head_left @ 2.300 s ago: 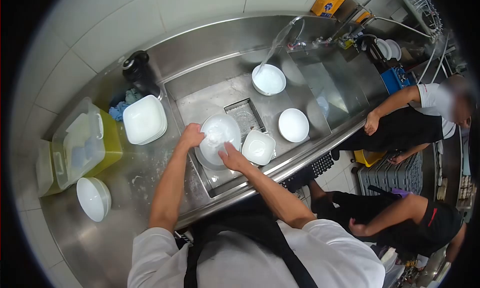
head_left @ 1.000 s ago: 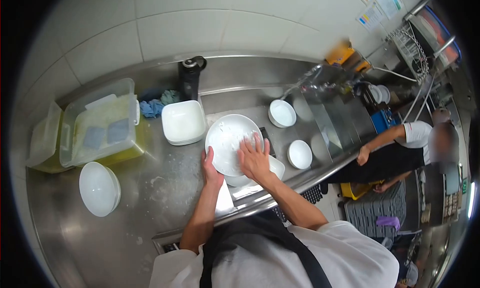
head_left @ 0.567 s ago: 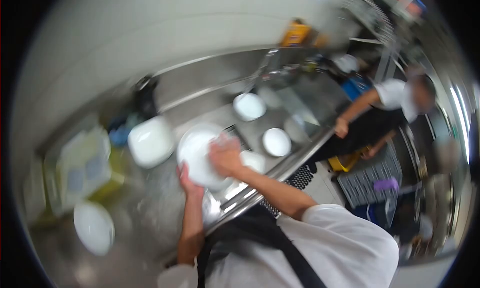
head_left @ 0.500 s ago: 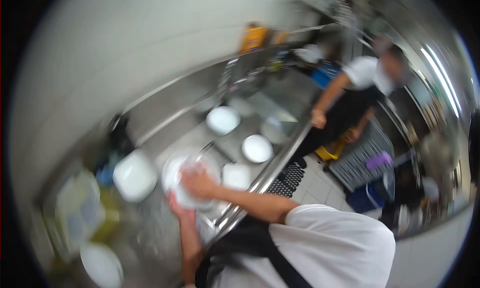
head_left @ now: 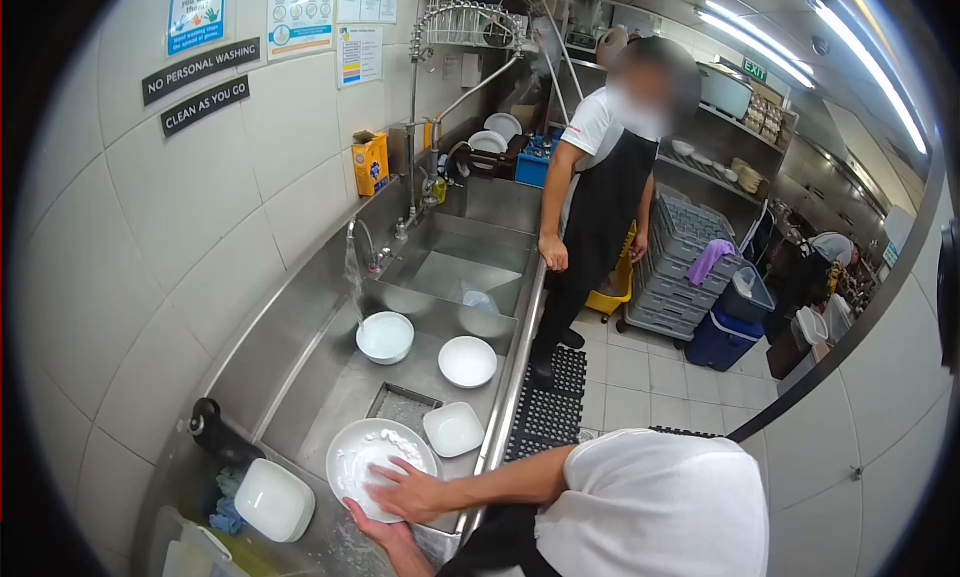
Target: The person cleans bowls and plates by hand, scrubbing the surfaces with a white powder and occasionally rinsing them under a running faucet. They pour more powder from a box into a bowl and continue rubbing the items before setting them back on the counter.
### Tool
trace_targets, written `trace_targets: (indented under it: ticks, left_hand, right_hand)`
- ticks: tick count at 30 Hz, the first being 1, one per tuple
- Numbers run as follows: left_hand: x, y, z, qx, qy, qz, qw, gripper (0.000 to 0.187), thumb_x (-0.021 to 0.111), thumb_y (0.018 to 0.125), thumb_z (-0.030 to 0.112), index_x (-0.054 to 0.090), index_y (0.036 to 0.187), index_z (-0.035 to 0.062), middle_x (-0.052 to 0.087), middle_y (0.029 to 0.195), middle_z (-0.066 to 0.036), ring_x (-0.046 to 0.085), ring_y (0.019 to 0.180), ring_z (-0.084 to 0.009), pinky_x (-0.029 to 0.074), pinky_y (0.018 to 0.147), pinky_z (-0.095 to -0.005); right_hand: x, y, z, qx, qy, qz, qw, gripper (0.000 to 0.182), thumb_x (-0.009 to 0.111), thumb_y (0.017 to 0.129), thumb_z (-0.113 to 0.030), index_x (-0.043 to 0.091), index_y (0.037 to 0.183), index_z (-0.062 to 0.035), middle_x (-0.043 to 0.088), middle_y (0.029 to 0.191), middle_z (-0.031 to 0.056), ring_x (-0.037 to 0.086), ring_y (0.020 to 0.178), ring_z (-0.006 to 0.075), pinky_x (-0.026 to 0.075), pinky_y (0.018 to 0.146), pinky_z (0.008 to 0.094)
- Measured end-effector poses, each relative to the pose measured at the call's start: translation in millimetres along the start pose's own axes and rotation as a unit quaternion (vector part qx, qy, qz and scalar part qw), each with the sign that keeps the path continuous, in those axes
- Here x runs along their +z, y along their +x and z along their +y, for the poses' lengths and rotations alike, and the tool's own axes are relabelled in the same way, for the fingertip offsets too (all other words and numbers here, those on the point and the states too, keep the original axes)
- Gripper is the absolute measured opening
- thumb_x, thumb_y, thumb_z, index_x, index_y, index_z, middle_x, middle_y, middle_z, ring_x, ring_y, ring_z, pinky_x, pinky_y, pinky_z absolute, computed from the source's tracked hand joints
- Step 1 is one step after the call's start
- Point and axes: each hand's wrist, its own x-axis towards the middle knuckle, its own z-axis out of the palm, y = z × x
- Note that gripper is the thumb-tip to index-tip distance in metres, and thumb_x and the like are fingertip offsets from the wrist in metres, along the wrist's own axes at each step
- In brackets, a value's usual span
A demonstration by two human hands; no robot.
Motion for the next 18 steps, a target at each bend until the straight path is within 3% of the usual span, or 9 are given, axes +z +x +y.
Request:
trace_targets:
  ticks: [2, 4, 7, 9, 11, 14, 15, 16, 18]
  left_hand:
    - [1.0, 6.0, 4.5, 0.008, -0.005, -0.002, 1.0, 0.072, 0.051, 0.102, 0.049, 0.035, 0.153, 0.0008, 0.043, 0.153, -0.02, 0.045, 0.138, -0.0365, 0.037, 0.115, -0.0506]
    - [-0.7, 9.0, 2.5, 0.003, -0.051, -0.018, 0.999, 0.073, 0.049, 0.102, 0.051, 0.035, 0.153, 0.0012, 0.041, 0.155, -0.019, 0.044, 0.14, -0.0368, 0.036, 0.116, -0.0499]
    - [2.1, 5.7, -3.1, -0.01, -0.027, -0.013, 1.0, 0.076, 0.049, 0.101, 0.054, 0.034, 0.154, 0.0018, 0.041, 0.156, -0.018, 0.043, 0.14, -0.0375, 0.035, 0.116, -0.05]
    - [5.8, -4.2, -1.4, -0.013, -0.004, 0.0, 1.0, 0.077, 0.05, 0.1, 0.055, 0.034, 0.154, 0.002, 0.041, 0.155, -0.018, 0.043, 0.14, -0.0375, 0.035, 0.116, -0.0503]
    - [18.4, -16.4, 13.7, -0.101, -0.018, 0.064, 0.993, 0.078, 0.05, 0.099, 0.057, 0.035, 0.154, 0.0028, 0.042, 0.155, -0.018, 0.043, 0.14, -0.0365, 0.035, 0.116, -0.0501]
    - [-7.7, -2.0, 16.3, -0.036, -0.039, 0.002, 0.999, 0.081, 0.05, 0.098, 0.059, 0.034, 0.154, 0.0037, 0.042, 0.155, -0.017, 0.044, 0.139, -0.0365, 0.035, 0.116, -0.0496]
    - [3.1, -7.9, 18.7, -0.009, -0.033, 0.031, 0.999, 0.081, 0.05, 0.097, 0.062, 0.041, 0.15, 0.0012, 0.052, 0.146, -0.02, 0.052, 0.131, -0.0373, 0.042, 0.111, -0.0494]
    - [10.3, -17.9, 22.5, -0.014, -0.03, 0.027, 0.999, 0.081, 0.05, 0.097, 0.062, 0.041, 0.15, 0.0012, 0.052, 0.146, -0.02, 0.052, 0.131, -0.0373, 0.042, 0.111, -0.0494]
    - [20.8, -34.8, 29.0, 0.069, 0.076, 0.034, 0.994, 0.082, 0.05, 0.098, 0.059, 0.031, 0.155, 0.0031, 0.039, 0.156, -0.019, 0.043, 0.14, -0.0381, 0.034, 0.117, -0.0509]
  right_hand:
    - [-13.1, -26.0, 3.3, 0.014, -0.062, -0.087, 0.994, 0.049, 0.032, 0.107, -0.035, 0.054, 0.142, -0.0082, 0.044, 0.157, 0.0024, 0.016, 0.155, 0.0308, 0.011, 0.124, 0.0566]
    - [-8.3, -16.0, 30.0, 0.052, -0.112, 0.003, 0.992, 0.048, 0.034, 0.107, -0.034, 0.054, 0.141, -0.0083, 0.045, 0.156, 0.004, 0.019, 0.154, 0.0313, 0.013, 0.123, 0.0569]
    - [-18.7, 27.7, 35.3, 0.132, -0.081, 0.051, 0.987, 0.048, 0.036, 0.106, -0.033, 0.052, 0.142, -0.0071, 0.046, 0.154, 0.0071, 0.021, 0.154, 0.032, 0.015, 0.122, 0.0576]
    - [-0.7, 29.2, 14.0, 0.082, -0.053, 0.044, 0.994, 0.048, 0.037, 0.105, -0.032, 0.052, 0.143, -0.006, 0.047, 0.153, 0.0084, 0.022, 0.153, 0.0325, 0.015, 0.122, 0.0578]
    - [2.6, 15.9, -16.2, 0.028, 0.016, -0.019, 0.999, 0.048, 0.037, 0.105, -0.03, 0.051, 0.142, -0.0039, 0.048, 0.153, 0.0093, 0.022, 0.153, 0.0337, 0.015, 0.122, 0.0585]
    - [-9.4, -12.3, -13.6, 0.015, -0.013, -0.061, 0.998, 0.044, 0.039, 0.104, -0.029, 0.058, 0.134, -0.0034, 0.05, 0.149, 0.0123, 0.022, 0.153, 0.0343, 0.014, 0.122, 0.059]
    - [-13.0, -13.9, -3.4, 0.022, -0.016, -0.06, 0.998, 0.044, 0.039, 0.104, -0.029, 0.058, 0.134, -0.0034, 0.05, 0.149, 0.0123, 0.022, 0.153, 0.0343, 0.014, 0.122, 0.059]
    - [-10.7, -8.0, 12.1, 0.048, -0.037, -0.028, 0.998, 0.043, 0.04, 0.104, -0.03, 0.061, 0.131, -0.0038, 0.051, 0.147, 0.013, 0.022, 0.153, 0.0347, 0.015, 0.122, 0.0589]
    - [-2.8, 11.5, 17.9, 0.075, -0.053, 0.009, 0.996, 0.042, 0.041, 0.104, -0.031, 0.063, 0.128, -0.0043, 0.053, 0.146, 0.0136, 0.022, 0.152, 0.0351, 0.015, 0.122, 0.0588]
